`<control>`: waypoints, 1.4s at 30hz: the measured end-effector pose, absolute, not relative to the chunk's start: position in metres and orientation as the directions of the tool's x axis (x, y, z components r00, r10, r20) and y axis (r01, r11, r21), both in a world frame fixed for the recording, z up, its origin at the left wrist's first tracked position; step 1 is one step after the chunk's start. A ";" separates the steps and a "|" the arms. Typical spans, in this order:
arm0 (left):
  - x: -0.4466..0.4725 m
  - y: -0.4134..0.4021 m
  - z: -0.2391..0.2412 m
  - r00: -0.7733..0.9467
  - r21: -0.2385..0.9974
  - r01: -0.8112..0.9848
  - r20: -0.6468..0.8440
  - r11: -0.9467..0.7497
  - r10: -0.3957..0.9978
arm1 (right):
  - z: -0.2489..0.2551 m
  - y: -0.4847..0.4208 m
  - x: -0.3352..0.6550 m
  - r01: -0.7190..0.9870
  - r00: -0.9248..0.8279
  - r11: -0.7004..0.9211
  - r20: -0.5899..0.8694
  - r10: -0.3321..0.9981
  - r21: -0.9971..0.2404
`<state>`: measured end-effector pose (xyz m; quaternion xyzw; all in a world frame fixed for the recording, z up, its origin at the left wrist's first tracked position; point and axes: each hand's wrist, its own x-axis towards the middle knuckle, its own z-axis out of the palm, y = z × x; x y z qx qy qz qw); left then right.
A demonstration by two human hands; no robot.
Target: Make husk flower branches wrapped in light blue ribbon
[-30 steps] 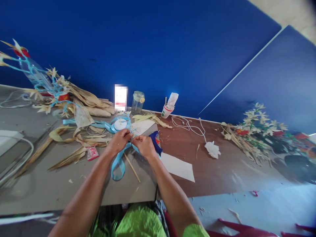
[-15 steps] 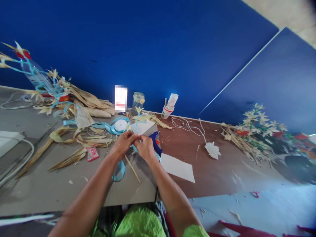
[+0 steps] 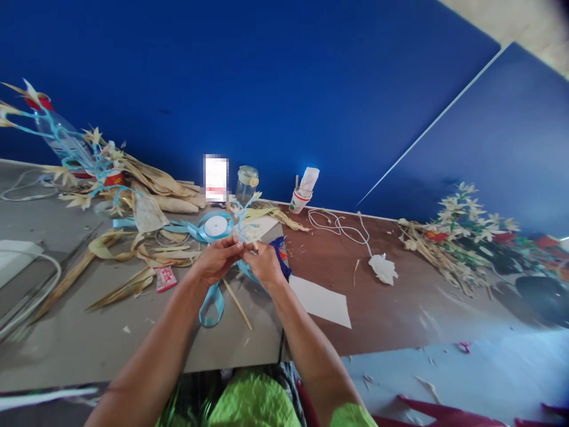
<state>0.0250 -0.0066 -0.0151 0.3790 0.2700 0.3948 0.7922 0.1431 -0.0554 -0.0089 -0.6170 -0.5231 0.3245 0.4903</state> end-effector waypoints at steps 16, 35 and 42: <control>0.023 -0.007 -0.014 0.532 0.870 -0.362 -0.101 0.333 0.841 | -0.001 -0.059 0.142 0.417 0.216 0.010 0.110 0.970 -0.909; 0.022 -0.006 -0.016 0.545 0.897 -0.320 -0.087 0.304 0.834 | -0.015 -0.052 0.143 0.176 0.210 -0.042 -0.004 0.978 -0.984; 0.024 -0.002 -0.017 0.382 0.990 -0.084 -0.070 0.111 0.921 | -0.018 -0.052 0.146 0.396 0.282 -0.053 0.066 0.957 -0.917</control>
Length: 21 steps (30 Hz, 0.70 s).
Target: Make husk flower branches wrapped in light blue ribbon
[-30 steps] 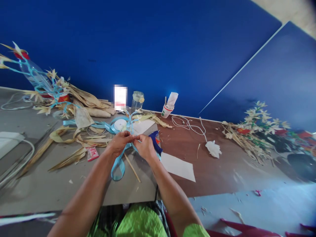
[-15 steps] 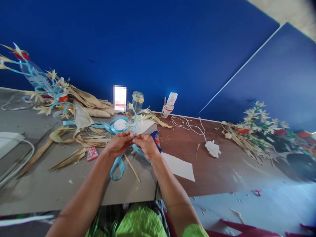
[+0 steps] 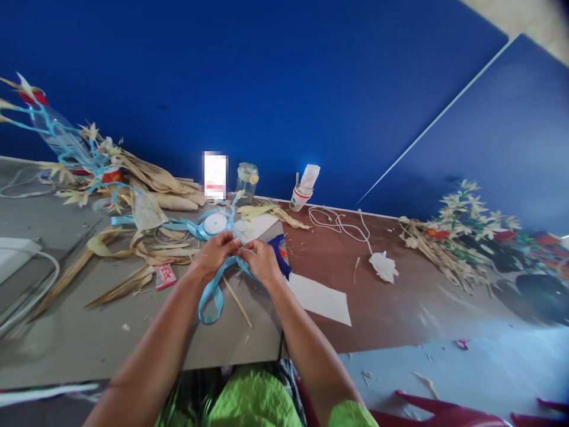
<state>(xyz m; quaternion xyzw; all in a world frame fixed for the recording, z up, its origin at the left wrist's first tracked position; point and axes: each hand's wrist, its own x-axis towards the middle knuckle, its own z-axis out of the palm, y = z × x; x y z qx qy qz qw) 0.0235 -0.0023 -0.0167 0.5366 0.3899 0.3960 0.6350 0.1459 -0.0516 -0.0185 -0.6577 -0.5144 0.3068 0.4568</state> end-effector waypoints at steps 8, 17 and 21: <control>0.015 -0.005 -0.001 0.344 0.955 0.275 0.013 -0.114 0.939 | -0.020 -0.051 0.140 0.157 0.239 -0.084 -0.045 0.970 -0.984; 0.012 -0.001 -0.010 0.355 0.968 0.225 0.030 -0.116 0.934 | -0.014 -0.051 0.153 -0.098 0.124 -0.176 -0.187 0.974 -0.980; 0.014 -0.002 -0.007 0.348 0.975 0.206 0.010 -0.087 0.937 | -0.014 -0.051 0.161 0.063 0.114 -0.112 -0.105 0.988 -0.992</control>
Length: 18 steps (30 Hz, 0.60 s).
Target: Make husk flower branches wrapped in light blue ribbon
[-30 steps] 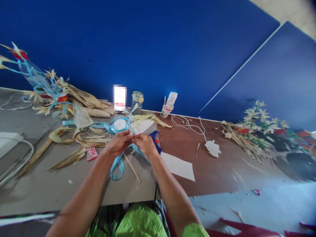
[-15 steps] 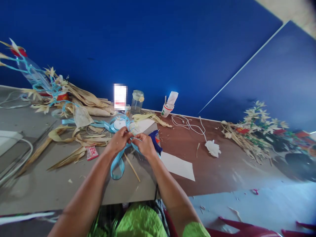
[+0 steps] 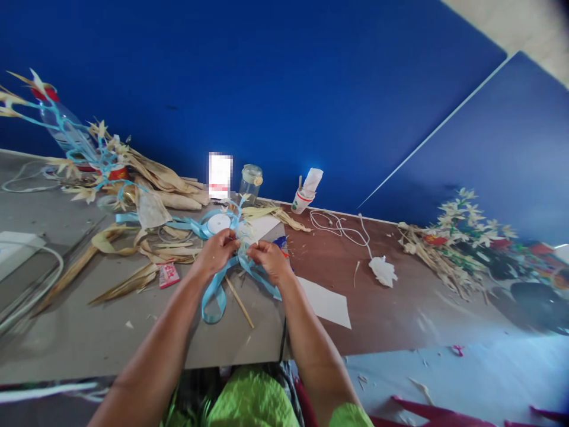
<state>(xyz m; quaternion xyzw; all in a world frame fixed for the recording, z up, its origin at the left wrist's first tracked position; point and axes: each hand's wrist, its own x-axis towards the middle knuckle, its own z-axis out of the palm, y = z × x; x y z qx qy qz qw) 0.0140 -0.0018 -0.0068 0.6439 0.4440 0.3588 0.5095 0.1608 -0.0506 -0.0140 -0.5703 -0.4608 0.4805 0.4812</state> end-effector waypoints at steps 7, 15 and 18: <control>0.017 -0.002 -0.004 0.276 0.994 0.111 -0.006 -0.025 0.961 | -0.002 -0.053 0.185 0.477 0.216 0.008 0.126 0.968 -0.879; 0.017 0.002 -0.012 0.271 0.992 0.110 0.024 -0.055 0.962 | 0.001 -0.069 0.238 0.669 0.306 -0.194 0.029 0.951 -0.718; 0.013 0.004 -0.013 0.261 0.986 0.137 0.057 -0.095 0.964 | -0.001 -0.071 0.237 0.749 0.369 -0.184 0.170 0.914 -0.637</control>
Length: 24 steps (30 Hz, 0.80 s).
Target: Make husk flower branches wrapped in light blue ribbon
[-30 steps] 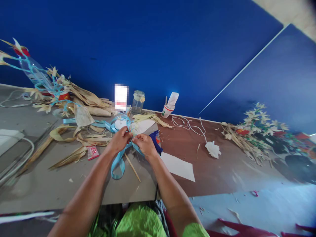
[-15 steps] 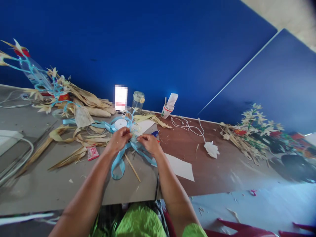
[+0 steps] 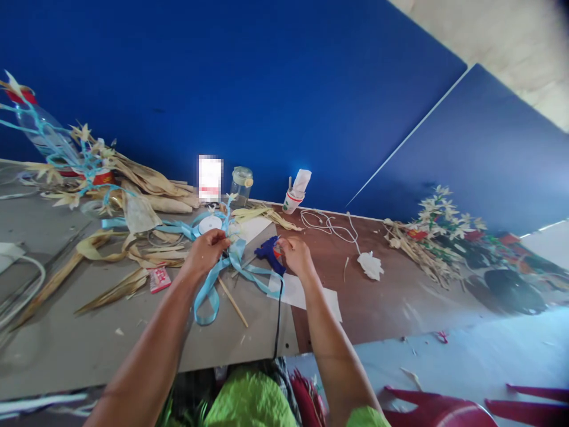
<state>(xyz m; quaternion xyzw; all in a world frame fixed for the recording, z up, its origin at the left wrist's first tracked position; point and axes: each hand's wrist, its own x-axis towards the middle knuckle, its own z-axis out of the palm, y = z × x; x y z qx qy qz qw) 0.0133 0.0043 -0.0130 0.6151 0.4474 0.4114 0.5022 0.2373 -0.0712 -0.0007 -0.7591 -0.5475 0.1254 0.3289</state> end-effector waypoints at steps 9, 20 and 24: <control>0.002 0.007 -0.006 0.219 0.998 -0.005 0.056 -0.057 0.974 | 0.001 -0.069 0.224 0.920 0.268 -0.279 -0.079 0.960 -0.276; 0.000 0.005 -0.004 0.210 0.996 -0.089 0.036 -0.018 0.977 | -0.002 -0.070 0.224 0.945 0.308 -0.314 -0.081 0.948 -0.086; -0.002 0.011 -0.011 0.291 0.959 -0.274 0.016 0.068 0.956 | 0.000 -0.071 0.238 0.947 0.302 -0.297 0.023 0.953 -0.120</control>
